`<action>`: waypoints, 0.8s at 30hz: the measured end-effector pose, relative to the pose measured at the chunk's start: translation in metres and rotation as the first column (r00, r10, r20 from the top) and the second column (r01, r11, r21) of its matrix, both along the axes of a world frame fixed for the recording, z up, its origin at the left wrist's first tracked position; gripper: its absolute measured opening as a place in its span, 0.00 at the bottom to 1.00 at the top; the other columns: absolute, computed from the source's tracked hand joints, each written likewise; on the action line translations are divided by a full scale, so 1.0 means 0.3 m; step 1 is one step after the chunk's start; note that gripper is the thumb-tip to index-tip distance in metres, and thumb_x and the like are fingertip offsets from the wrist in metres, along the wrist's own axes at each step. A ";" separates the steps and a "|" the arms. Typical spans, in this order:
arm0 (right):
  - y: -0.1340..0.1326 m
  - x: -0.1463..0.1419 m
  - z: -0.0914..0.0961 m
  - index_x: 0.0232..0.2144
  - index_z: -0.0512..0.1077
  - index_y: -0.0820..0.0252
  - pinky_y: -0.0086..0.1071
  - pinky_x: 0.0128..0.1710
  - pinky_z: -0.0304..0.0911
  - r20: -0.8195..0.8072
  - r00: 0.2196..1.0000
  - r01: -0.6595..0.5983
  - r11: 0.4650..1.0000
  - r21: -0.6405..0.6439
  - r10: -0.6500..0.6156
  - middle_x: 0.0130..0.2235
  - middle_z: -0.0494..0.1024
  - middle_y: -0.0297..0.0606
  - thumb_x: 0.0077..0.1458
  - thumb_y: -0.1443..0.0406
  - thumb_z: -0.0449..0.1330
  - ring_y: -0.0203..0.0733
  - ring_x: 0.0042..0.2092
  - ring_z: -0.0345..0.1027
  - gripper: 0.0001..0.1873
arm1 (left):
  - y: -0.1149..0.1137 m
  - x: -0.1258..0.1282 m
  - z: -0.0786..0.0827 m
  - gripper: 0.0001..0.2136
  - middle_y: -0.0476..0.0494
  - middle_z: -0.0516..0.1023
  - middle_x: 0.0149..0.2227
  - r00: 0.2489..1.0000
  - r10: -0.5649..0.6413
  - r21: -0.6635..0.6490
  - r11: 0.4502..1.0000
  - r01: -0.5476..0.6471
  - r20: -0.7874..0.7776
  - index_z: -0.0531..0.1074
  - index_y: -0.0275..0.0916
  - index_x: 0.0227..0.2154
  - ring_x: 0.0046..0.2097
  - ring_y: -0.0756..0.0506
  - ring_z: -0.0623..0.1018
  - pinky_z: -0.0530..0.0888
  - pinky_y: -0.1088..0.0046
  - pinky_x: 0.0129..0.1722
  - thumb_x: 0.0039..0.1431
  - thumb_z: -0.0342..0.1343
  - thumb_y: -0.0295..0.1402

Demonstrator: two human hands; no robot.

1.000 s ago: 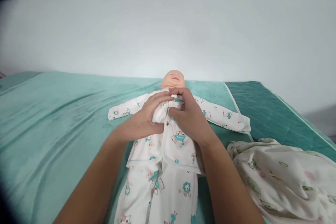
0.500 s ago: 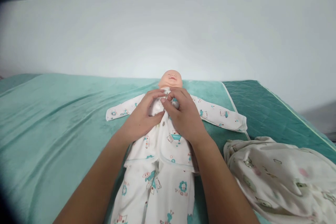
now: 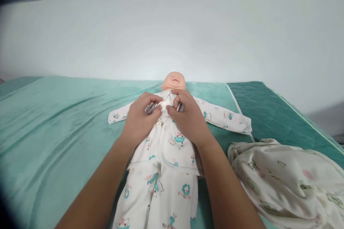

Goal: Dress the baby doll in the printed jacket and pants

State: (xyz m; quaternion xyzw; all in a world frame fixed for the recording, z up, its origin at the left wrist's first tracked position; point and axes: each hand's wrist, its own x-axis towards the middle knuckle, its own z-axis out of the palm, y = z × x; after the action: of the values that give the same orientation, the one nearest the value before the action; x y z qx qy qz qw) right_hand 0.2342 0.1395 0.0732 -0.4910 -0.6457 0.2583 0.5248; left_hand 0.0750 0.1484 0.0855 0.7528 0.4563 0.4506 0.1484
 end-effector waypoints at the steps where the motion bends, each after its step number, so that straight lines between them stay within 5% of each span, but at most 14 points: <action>1: 0.003 0.004 -0.001 0.26 0.62 0.56 0.39 0.55 0.55 -0.016 1.000 0.007 1.000 -0.015 -0.007 0.56 0.72 0.33 0.52 0.68 0.60 0.44 0.57 0.64 0.09 | 0.005 -0.004 0.000 0.08 0.48 0.77 0.38 0.999 0.021 -0.014 1.000 -0.021 0.039 0.74 0.42 0.35 0.42 0.47 0.75 0.71 0.70 0.44 0.55 0.52 0.25; 4: 0.015 0.012 -0.004 0.33 0.66 0.54 0.38 0.50 0.59 -0.063 0.991 0.110 0.990 -0.084 -0.115 0.53 0.73 0.36 0.50 0.67 0.60 0.44 0.51 0.67 0.07 | 0.036 -0.044 -0.007 0.07 0.51 0.74 0.31 0.958 0.157 -0.157 0.980 -0.122 0.240 0.74 0.42 0.34 0.31 0.50 0.72 0.69 0.75 0.32 0.54 0.52 0.27; 7: 0.019 0.012 0.001 0.37 0.68 0.55 0.36 0.43 0.60 0.004 0.957 0.290 0.950 -0.119 -0.291 0.43 0.74 0.38 0.49 0.64 0.61 0.43 0.43 0.67 0.11 | 0.088 -0.119 -0.027 0.06 0.53 0.69 0.26 0.825 0.372 -0.328 0.913 -0.242 0.426 0.72 0.42 0.33 0.21 0.54 0.63 0.60 0.77 0.20 0.51 0.54 0.30; 11: 0.011 0.010 0.014 0.30 0.69 0.56 0.34 0.36 0.58 0.095 0.950 0.307 0.946 -0.107 -0.298 0.30 0.70 0.31 0.50 0.62 0.59 0.38 0.32 0.62 0.04 | 0.142 -0.179 -0.060 0.10 0.51 0.72 0.28 0.741 0.537 -0.374 0.836 -0.403 0.403 0.72 0.42 0.36 0.23 0.51 0.67 0.65 0.75 0.24 0.49 0.54 0.29; 14: 0.014 0.029 0.015 0.27 0.68 0.56 0.31 0.29 0.54 -0.055 0.961 0.259 0.950 -0.174 -0.272 0.23 0.64 0.27 0.50 0.62 0.59 0.34 0.26 0.57 0.04 | 0.144 -0.150 -0.071 0.11 0.47 0.78 0.41 0.872 0.438 -0.177 0.897 -0.406 0.219 0.74 0.43 0.40 0.42 0.45 0.77 0.73 0.68 0.44 0.53 0.53 0.30; 18: 0.042 0.116 -0.005 0.29 0.69 0.55 0.29 0.23 0.52 -0.282 0.882 0.336 0.923 -0.188 -0.378 0.23 0.65 0.26 0.49 0.61 0.60 0.34 0.23 0.55 0.05 | 0.139 -0.102 -0.078 0.11 0.47 0.78 0.49 0.982 0.184 -0.104 0.977 -0.188 -0.045 0.75 0.44 0.43 0.54 0.43 0.74 0.68 0.64 0.56 0.61 0.52 0.39; 22: 0.063 0.228 -0.037 0.33 0.71 0.56 0.36 0.35 0.64 -0.036 0.777 0.622 0.776 -0.099 -0.628 0.32 0.75 0.35 0.48 0.64 0.58 0.42 0.34 0.69 0.07 | 0.164 -0.112 -0.092 0.13 0.47 0.79 0.50 0.975 0.170 -0.139 0.972 -0.189 -0.141 0.75 0.45 0.45 0.53 0.42 0.75 0.69 0.64 0.54 0.63 0.51 0.40; 24: 0.066 0.249 -0.054 0.41 0.72 0.58 0.44 0.46 0.64 0.187 0.742 0.654 0.756 0.004 -0.644 0.43 0.77 0.44 0.49 0.65 0.57 0.51 0.46 0.70 0.15 | 0.176 -0.122 -0.099 0.13 0.47 0.79 0.50 0.963 0.190 -0.113 0.970 -0.214 -0.193 0.75 0.45 0.46 0.54 0.42 0.75 0.69 0.65 0.54 0.63 0.50 0.38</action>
State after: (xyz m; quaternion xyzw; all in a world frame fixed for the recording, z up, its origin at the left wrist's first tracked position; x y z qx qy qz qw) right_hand 0.3090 0.1593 0.0569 -0.7216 -0.4701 0.0347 0.5070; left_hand 0.0386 0.2013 0.0559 0.7286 0.5713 0.3618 0.1091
